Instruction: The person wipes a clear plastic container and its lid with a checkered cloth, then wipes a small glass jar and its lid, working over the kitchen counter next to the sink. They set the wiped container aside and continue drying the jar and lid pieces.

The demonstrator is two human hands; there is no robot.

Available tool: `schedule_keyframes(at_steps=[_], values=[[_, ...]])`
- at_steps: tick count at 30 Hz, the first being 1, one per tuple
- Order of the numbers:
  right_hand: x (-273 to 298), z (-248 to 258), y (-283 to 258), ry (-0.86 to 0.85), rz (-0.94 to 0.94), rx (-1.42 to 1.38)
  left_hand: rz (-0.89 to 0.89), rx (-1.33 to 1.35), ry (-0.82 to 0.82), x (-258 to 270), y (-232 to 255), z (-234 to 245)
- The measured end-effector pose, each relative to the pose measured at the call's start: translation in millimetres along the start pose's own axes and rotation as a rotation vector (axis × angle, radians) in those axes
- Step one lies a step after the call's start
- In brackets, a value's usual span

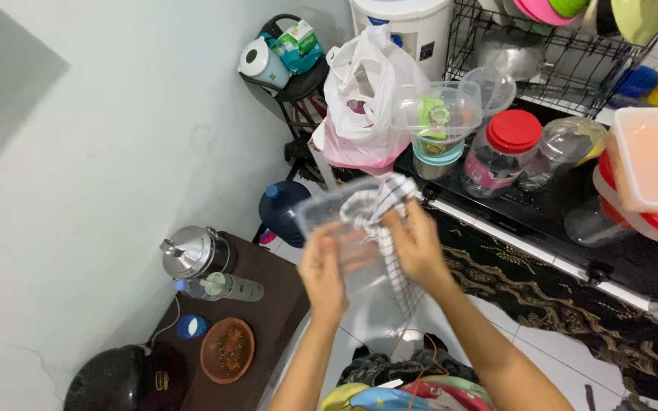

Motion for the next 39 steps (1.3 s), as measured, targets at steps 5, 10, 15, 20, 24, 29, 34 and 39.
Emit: schedule_keyframes(at_steps=[5,10,15,20,24,29,34,39], values=[[32.0,-28.7,11.6,-0.003,0.023,-0.213,-0.159,0.181,0.207,-12.5,20.6,25.8],[29.1,-29.3,7.8,0.128,-0.017,-0.255,-0.144,0.308,0.252,-15.6,6.2,19.7],[-4.7,24.6,-19.2,-0.053,0.028,0.533,-0.750,-0.821,0.243,-5.7,72.8,2.7],[4.6,22.6,-56.4,-0.314,0.386,0.779,-0.430,-1.259,-0.303,-18.0,36.1,-34.8],[-0.7,19.6,-76.5,-0.253,0.349,0.670,-0.202,-0.778,-0.241,-23.1,30.3,-31.0],[2.6,20.6,-61.3,-0.161,0.188,0.533,-0.187,-0.597,-0.079,-23.1,36.0,-19.7],[12.5,20.4,-45.2,-0.039,0.184,0.314,-0.229,-0.480,0.051,-22.7,44.3,-2.6],[14.2,-4.6,-37.5,-0.009,0.129,-0.197,-0.209,-0.297,0.155,-20.1,31.0,23.0]])
Point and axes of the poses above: each hand's wrist, its own x-axis away from the middle knuckle, its own z-axis out of the back of the hand, y = z × x, the point moved 7 cm from there along -x, towards the middle knuckle, and after that the axes turned 8 degrees about x, right-handed, at the moved point
